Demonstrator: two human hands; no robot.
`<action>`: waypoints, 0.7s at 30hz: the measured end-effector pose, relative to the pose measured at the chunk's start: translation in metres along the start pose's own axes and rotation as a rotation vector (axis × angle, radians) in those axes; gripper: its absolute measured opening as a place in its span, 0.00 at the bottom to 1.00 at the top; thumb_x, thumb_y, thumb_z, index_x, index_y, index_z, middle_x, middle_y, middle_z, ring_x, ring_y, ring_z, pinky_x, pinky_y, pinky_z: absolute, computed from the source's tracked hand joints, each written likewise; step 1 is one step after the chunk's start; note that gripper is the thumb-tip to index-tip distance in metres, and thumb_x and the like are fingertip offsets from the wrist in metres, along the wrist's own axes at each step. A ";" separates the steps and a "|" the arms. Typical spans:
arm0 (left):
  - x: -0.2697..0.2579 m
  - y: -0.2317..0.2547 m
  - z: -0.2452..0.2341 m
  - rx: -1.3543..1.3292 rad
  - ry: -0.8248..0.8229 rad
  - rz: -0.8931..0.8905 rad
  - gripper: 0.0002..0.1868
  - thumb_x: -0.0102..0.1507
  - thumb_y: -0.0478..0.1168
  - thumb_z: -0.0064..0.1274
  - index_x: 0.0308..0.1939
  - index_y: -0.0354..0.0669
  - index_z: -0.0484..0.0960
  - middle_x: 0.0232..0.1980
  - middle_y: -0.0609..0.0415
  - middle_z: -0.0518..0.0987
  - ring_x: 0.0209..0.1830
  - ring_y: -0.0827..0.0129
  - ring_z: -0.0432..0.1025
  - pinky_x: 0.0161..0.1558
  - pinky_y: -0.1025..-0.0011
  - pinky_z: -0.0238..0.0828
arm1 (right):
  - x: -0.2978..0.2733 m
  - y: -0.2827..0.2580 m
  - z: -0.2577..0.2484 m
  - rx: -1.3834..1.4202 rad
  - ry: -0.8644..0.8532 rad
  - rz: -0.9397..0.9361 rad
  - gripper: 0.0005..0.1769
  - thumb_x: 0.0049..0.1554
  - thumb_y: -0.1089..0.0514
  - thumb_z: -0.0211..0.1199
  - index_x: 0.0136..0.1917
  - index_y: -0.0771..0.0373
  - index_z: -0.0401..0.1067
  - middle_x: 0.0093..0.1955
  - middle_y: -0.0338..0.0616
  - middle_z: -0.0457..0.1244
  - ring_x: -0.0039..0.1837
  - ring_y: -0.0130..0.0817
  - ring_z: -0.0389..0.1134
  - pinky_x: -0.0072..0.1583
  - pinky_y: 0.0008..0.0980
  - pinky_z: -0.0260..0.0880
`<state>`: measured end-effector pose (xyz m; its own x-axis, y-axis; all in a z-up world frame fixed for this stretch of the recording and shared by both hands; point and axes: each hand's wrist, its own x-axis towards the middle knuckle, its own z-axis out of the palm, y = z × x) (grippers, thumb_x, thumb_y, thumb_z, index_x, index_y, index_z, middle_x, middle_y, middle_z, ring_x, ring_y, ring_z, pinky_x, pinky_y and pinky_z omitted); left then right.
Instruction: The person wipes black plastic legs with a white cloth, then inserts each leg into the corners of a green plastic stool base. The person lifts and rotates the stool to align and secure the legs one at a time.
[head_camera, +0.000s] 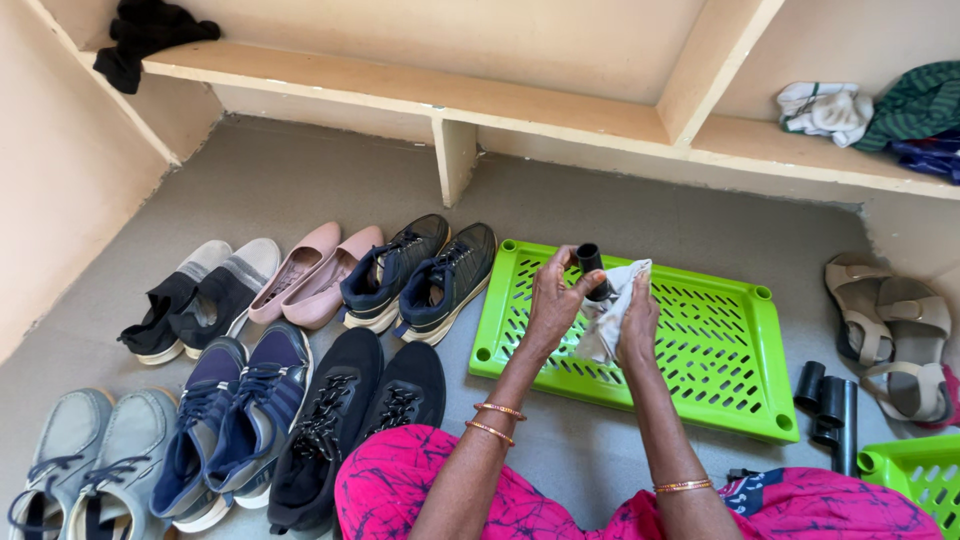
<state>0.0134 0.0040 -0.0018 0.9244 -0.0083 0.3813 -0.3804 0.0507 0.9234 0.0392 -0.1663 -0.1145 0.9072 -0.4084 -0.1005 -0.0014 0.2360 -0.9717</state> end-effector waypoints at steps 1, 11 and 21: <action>0.002 -0.003 -0.002 0.045 0.032 0.012 0.17 0.59 0.41 0.66 0.47 0.35 0.80 0.44 0.49 0.84 0.44 0.66 0.77 0.50 0.65 0.73 | -0.002 0.001 -0.006 -0.264 0.061 -0.117 0.33 0.72 0.35 0.45 0.60 0.67 0.71 0.49 0.52 0.67 0.46 0.43 0.68 0.48 0.48 0.69; 0.007 -0.029 -0.012 0.171 0.116 -0.098 0.16 0.54 0.41 0.69 0.41 0.36 0.83 0.39 0.50 0.86 0.39 0.70 0.79 0.47 0.68 0.74 | -0.025 0.026 -0.051 -1.426 0.112 -0.466 0.26 0.61 0.45 0.63 0.62 0.68 0.69 0.57 0.65 0.63 0.55 0.60 0.66 0.54 0.57 0.68; 0.001 -0.055 -0.007 0.245 0.101 -0.323 0.15 0.53 0.36 0.68 0.42 0.37 0.86 0.37 0.51 0.86 0.36 0.70 0.78 0.43 0.71 0.73 | -0.059 -0.015 0.000 -0.556 -0.060 -0.217 0.30 0.63 0.37 0.47 0.67 0.61 0.63 0.58 0.56 0.64 0.56 0.46 0.69 0.55 0.45 0.72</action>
<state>0.0354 0.0084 -0.0523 0.9906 0.1141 0.0756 -0.0545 -0.1777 0.9826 -0.0143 -0.1454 -0.0936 0.9334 -0.3417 0.1097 -0.0182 -0.3504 -0.9364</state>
